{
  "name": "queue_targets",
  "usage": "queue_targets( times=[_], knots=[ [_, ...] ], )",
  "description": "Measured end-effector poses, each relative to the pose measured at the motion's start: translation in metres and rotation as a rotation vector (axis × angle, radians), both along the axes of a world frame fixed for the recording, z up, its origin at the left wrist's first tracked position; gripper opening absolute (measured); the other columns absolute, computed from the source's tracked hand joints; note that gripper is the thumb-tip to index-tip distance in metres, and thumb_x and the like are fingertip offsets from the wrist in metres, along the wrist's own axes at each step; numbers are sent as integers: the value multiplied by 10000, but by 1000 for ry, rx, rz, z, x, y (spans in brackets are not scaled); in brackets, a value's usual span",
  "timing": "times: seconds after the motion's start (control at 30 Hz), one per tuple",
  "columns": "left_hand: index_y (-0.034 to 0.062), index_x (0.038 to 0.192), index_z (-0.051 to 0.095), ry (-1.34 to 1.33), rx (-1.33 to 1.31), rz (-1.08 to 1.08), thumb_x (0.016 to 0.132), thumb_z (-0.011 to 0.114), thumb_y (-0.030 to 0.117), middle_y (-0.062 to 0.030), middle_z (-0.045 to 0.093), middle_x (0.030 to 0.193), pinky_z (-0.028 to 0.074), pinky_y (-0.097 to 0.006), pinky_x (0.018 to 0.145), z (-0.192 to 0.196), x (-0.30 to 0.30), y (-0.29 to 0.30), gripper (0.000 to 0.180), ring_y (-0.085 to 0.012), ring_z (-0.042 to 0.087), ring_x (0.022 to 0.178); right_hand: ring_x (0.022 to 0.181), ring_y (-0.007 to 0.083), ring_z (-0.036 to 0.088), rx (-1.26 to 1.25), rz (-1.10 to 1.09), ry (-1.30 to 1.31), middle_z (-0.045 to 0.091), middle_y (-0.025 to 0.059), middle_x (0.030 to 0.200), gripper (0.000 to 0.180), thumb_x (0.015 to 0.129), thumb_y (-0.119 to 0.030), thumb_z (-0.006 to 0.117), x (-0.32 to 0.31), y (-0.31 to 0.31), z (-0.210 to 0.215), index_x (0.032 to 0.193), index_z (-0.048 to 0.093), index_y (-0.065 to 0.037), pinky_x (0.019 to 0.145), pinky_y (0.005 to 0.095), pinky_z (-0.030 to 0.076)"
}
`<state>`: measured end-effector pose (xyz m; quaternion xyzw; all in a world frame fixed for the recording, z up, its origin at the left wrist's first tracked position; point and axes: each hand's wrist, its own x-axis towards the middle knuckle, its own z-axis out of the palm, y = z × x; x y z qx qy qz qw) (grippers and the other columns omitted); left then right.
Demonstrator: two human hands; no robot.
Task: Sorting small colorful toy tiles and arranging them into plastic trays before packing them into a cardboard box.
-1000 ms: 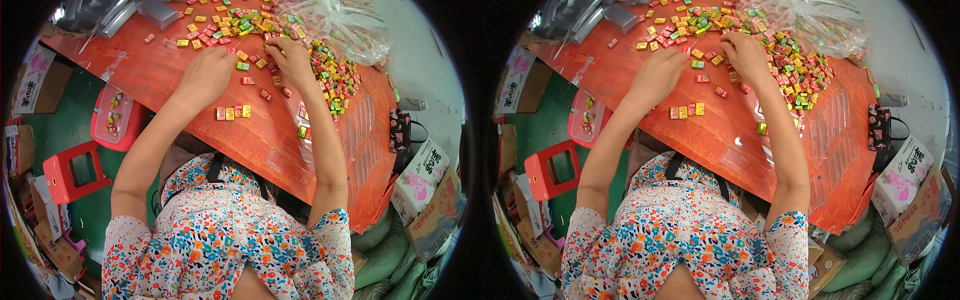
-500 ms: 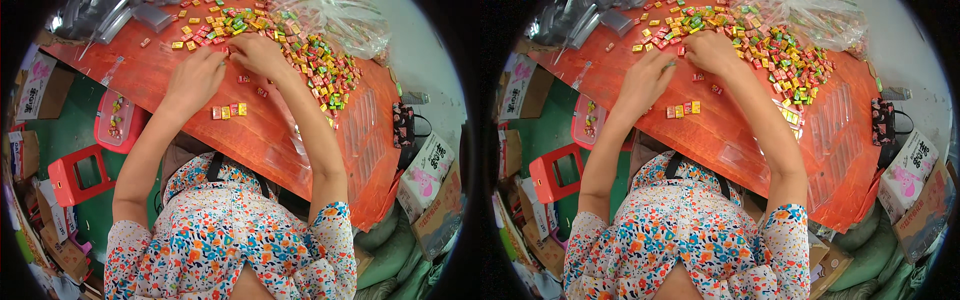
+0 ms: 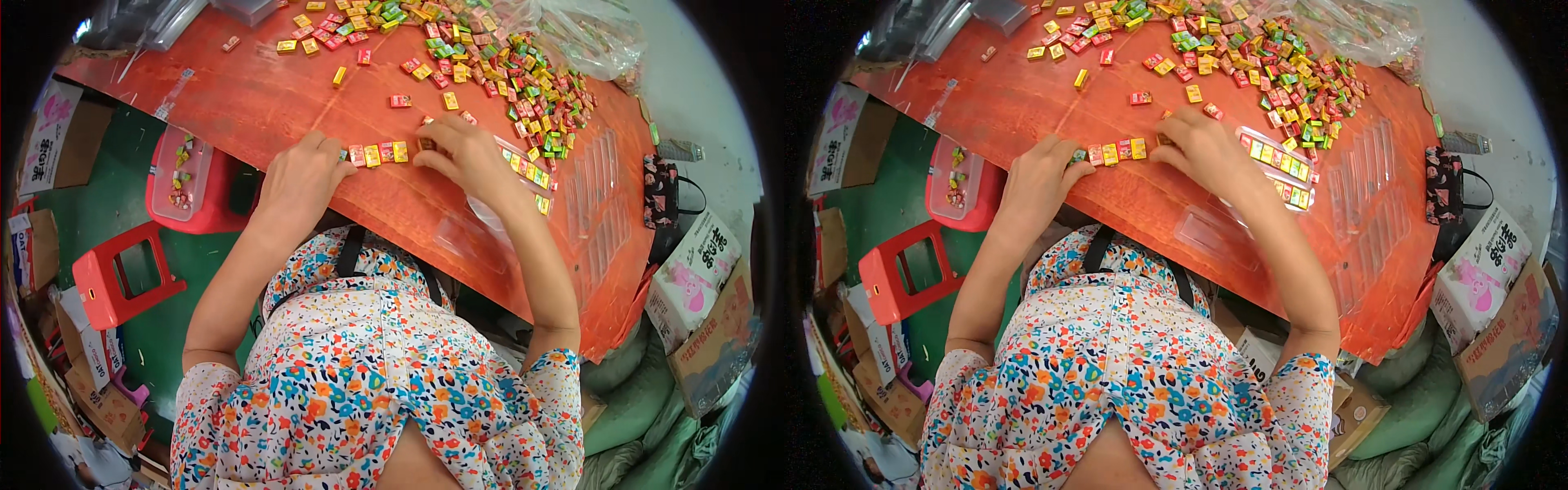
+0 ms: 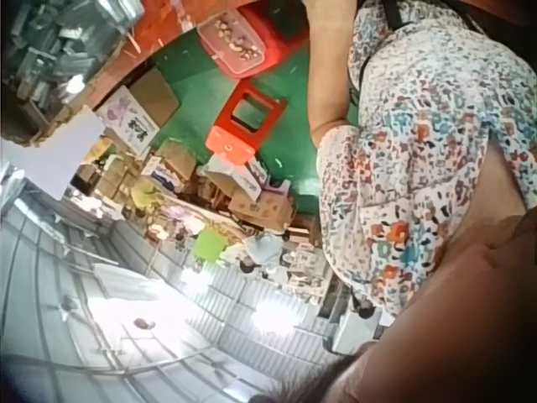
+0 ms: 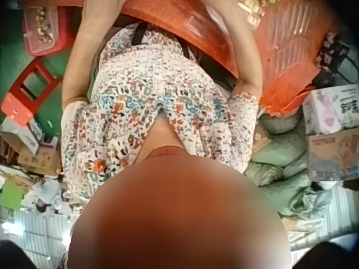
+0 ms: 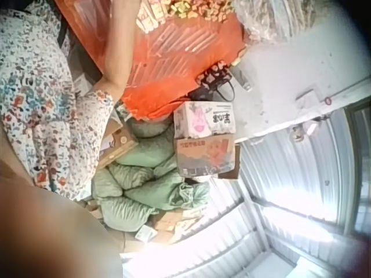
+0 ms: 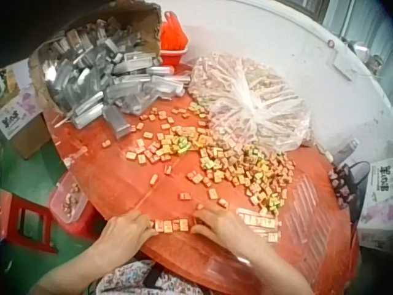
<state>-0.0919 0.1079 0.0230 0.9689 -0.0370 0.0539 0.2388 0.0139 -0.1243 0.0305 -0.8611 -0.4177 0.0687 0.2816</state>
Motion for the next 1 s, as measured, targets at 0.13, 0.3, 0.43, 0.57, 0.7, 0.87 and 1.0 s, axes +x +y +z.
queue_targets(
  times=[0.13,0.3,0.43,0.57,0.7,0.87,1.0],
  knots=[
    [0,851,594,17,-22,-26,805,735,264,-182,606,831,518,-463,626,0,5,2,302,-387,637,751,805,279,652,31,-39,-92,639,99,923,329,816,-265,738,-11,4,-8,1047,656,-46,687,389,529],
    [-9,964,633,9,-159,-36,803,742,261,-176,602,814,507,-447,626,-4,2,7,333,-372,637,749,850,297,662,83,-68,-167,664,117,998,337,840,-261,718,1,-9,-8,1101,659,-56,712,392,536],
    [0,1064,640,-52,-195,-12,805,743,242,-152,592,826,502,-443,643,4,1,8,369,-356,628,749,921,335,649,3,-183,-276,666,139,1037,289,866,-192,675,29,-17,3,1115,655,-46,779,389,528],
    [7,1082,632,-69,-212,-14,811,737,216,-142,580,911,502,-454,662,14,3,0,358,-351,625,768,972,325,628,-121,-84,-355,655,120,1077,266,870,-166,647,48,-13,-6,1106,648,-44,829,392,508],
    [6,1097,618,-54,-161,-55,807,740,195,-145,565,959,508,-454,677,14,-4,0,367,-352,629,788,923,308,639,-94,-46,-378,644,118,1068,254,874,-174,650,39,-20,-2,1092,647,-43,796,382,517],
    [-2,1136,586,102,-113,-20,778,761,175,-139,545,1027,532,-454,713,11,-9,-1,436,-359,631,850,798,281,633,-6,12,-74,620,117,975,221,866,-135,666,-2,-23,6,1064,643,-40,697,369,520],
    [4,1144,583,48,-84,-12,770,767,182,-139,539,1053,534,-458,723,4,-6,-6,454,-359,627,880,797,279,628,-15,-27,-101,597,118,919,229,858,-123,674,-6,-17,2,1067,638,-36,687,372,506]
  ],
)
